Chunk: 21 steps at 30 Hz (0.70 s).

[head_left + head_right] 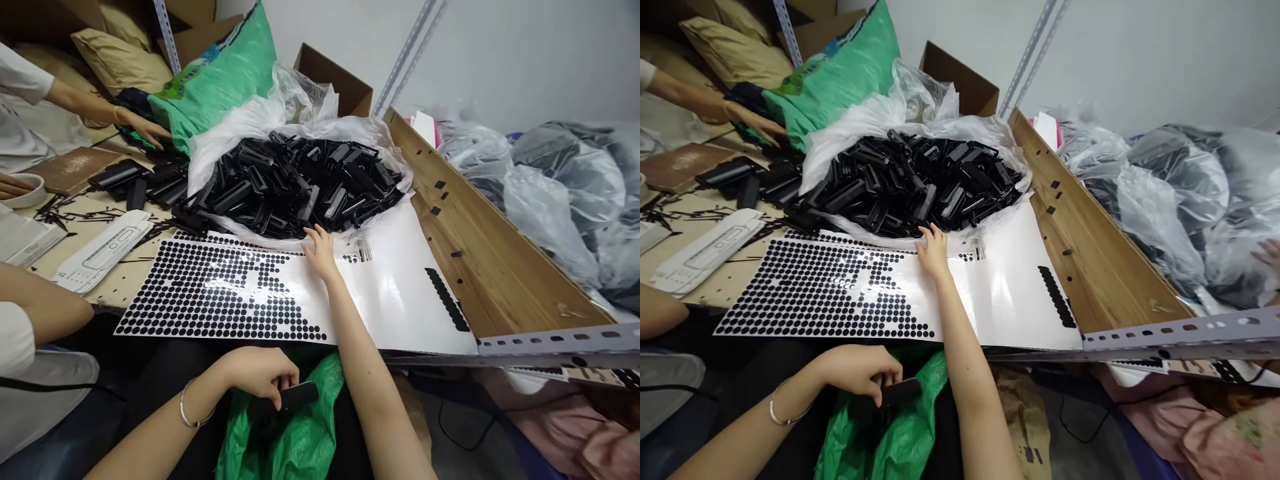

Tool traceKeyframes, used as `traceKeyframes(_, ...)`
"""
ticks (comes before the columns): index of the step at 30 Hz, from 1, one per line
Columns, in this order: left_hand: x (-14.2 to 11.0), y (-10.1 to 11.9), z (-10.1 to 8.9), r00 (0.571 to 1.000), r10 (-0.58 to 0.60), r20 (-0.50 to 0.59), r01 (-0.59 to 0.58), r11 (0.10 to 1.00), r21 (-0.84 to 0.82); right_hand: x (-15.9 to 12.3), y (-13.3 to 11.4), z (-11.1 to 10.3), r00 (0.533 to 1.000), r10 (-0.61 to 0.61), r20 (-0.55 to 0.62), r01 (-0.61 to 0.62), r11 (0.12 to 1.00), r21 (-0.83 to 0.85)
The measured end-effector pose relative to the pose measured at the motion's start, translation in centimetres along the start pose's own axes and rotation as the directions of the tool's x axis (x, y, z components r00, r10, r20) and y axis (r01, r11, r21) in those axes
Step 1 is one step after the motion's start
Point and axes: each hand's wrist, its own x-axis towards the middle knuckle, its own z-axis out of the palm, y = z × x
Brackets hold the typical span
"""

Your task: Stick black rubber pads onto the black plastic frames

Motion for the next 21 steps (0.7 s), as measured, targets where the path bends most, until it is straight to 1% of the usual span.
traceKeyframes(2, 0.1, -0.6, 0.2, 0.996, -0.072, -0.055, 0.079, 0.988, 0.137, 0.9, 0.4, 0.8, 1.0, 0.016, 0.001, -0.016, 0.999, 0.032)
traceKeyframes(4, 0.1, -1.1, 0.4, 0.993, -0.066, -0.101, 0.082, 0.984, 0.157, 1.4, 0.4, 1.2, 1.0, 0.011, -0.011, -0.01, 0.998, 0.064)
traceKeyframes(6, -0.2, -1.0, 0.3, 0.991, -0.025, -0.128, 0.04, 0.992, 0.12, 1.4, 0.2, 1.0, 0.999, 0.001, -0.041, 0.003, 0.995, 0.099)
traceKeyframes(8, -0.7, -0.4, 0.0, 0.987, 0.052, -0.155, -0.043, 0.997, 0.062, 0.9, -0.3, 0.2, 0.995, -0.013, -0.095, 0.025, 0.992, 0.124)
traceKeyframes(9, -0.9, 0.0, -0.2, 0.976, 0.108, -0.191, -0.105, 0.994, 0.029, 0.5, -0.6, -0.4, 0.99, -0.019, -0.142, 0.04, 0.988, 0.149)
traceKeyframes(10, -1.2, 0.5, -0.5, 0.951, 0.17, -0.258, -0.175, 0.985, 0.002, -0.1, -1.1, -1.0, 0.98, -0.021, -0.195, 0.058, 0.981, 0.186)
traceKeyframes(11, -1.4, 0.9, -0.7, 0.908, 0.224, -0.355, -0.243, 0.97, -0.009, -0.8, -1.5, -1.8, 0.968, -0.017, -0.249, 0.078, 0.969, 0.235)
traceKeyframes(12, -1.5, 1.3, -1.0, 0.841, 0.264, -0.471, -0.297, 0.955, 0.006, -1.5, -2.0, -2.7, 0.955, -0.009, -0.296, 0.098, 0.952, 0.29)
traceKeyframes(13, -1.6, 1.7, -1.3, 0.754, 0.288, -0.591, -0.323, 0.945, 0.049, -2.4, -2.5, -3.5, 0.944, 0.002, -0.33, 0.116, 0.934, 0.339)
traceKeyframes(14, -1.7, 1.9, -1.6, 0.657, 0.3, -0.692, -0.316, 0.942, 0.108, -3.2, -2.9, -4.3, 0.938, 0.01, -0.348, 0.128, 0.92, 0.371)
traceKeyframes(15, -1.6, 1.9, -1.9, 0.566, 0.307, -0.765, -0.283, 0.944, 0.169, -4.0, -3.2, -5.0, 0.937, 0.009, -0.349, 0.132, 0.917, 0.376)
traceKeyframes(16, -1.5, 1.9, -2.1, 0.493, 0.309, -0.813, -0.237, 0.947, 0.217, -4.8, -3.5, -5.6, 0.941, -0.006, -0.338, 0.134, 0.923, 0.359)
traceKeyframes(17, -1.3, 1.8, -2.3, 0.446, 0.304, -0.842, -0.189, 0.951, 0.243, -5.4, -3.6, -6.0, 0.949, -0.034, -0.313, 0.14, 0.936, 0.322)
traceKeyframes(18, -1.1, 1.6, -2.4, 0.425, 0.289, -0.858, -0.148, 0.957, 0.25, -6.0, -3.6, -6.2, 0.96, -0.071, -0.27, 0.147, 0.951, 0.271)
traceKeyframes(19, -0.7, 1.4, -2.5, 0.421, 0.267, -0.867, -0.114, 0.964, 0.242, -6.5, -3.4, -6.2, 0.972, -0.107, -0.211, 0.153, 0.964, 0.215)
traceKeyframes(21, 0.2, 1.0, -2.4, 0.437, 0.223, -0.871, -0.058, 0.974, 0.22, -7.3, -2.8, -5.6, 0.988, -0.146, -0.058, 0.152, 0.982, 0.113)
